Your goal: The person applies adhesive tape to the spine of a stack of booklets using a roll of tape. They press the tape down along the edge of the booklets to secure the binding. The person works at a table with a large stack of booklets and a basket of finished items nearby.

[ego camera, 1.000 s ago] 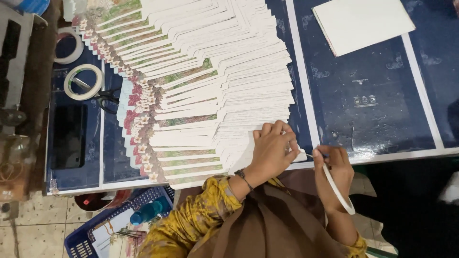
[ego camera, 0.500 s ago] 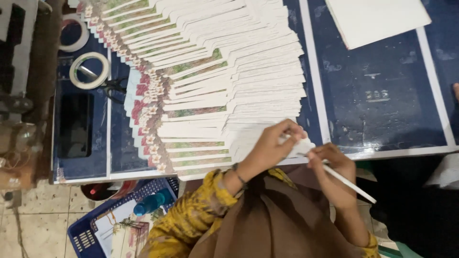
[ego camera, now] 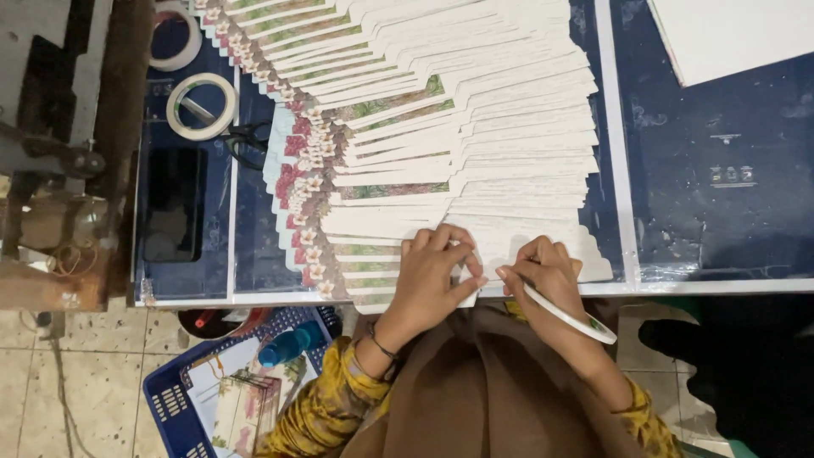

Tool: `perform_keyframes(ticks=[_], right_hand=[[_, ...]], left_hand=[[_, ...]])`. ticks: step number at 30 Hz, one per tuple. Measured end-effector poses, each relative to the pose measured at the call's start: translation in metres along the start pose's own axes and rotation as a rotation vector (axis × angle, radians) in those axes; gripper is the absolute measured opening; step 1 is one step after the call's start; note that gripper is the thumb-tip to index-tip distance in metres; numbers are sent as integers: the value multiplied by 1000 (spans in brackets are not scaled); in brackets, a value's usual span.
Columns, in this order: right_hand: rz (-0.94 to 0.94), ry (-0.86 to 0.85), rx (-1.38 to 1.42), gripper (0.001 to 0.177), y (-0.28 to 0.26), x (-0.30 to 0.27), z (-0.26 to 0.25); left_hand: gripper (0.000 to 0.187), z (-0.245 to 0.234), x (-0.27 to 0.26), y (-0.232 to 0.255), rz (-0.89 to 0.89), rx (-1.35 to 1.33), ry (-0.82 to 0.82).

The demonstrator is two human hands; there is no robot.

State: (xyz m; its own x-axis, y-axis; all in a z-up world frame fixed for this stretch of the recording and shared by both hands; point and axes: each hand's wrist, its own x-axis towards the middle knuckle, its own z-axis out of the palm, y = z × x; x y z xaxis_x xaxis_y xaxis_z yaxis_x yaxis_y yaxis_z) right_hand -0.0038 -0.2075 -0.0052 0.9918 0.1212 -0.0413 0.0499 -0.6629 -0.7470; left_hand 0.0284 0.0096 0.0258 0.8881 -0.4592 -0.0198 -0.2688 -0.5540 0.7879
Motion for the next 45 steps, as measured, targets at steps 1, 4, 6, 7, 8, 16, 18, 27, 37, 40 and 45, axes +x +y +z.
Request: perform_keyframes(ticks=[1,4,6,7,8,16,18,27,37,40,45], right_hand=[[-18,23,-76,44,5,1,5],[-69,46,-280,42,7,0,5],[-80,55,-418,41,13,-2,-11],[-74,106,-371,35,20,-3,-21],[-70,159,-324,31,28,-5,-32],[367,282,-48,30,95,-30,-87],[424,323,-8,28,95,-28,-89],[51,444,-120,41,93,-30,-76],[214,440,636,23,21,-32,-105],[297,435,590,24,34,-30,-95],[383,394,547,28,57,-24,-73]], left_hand=[[10,1,2,3,-37,20,-7],[13,7,2,2,-76,58,3],[14,10,3,1,-60,65,5],[14,10,4,1,-65,88,3],[15,10,5,0,-71,110,2],[10,13,3,4,-110,104,18],[13,15,1,6,-91,109,35],[61,28,-18,1,402,529,58],[64,29,-23,9,466,482,276],[75,28,-22,0,478,481,254],[79,26,-13,-12,490,518,211]])
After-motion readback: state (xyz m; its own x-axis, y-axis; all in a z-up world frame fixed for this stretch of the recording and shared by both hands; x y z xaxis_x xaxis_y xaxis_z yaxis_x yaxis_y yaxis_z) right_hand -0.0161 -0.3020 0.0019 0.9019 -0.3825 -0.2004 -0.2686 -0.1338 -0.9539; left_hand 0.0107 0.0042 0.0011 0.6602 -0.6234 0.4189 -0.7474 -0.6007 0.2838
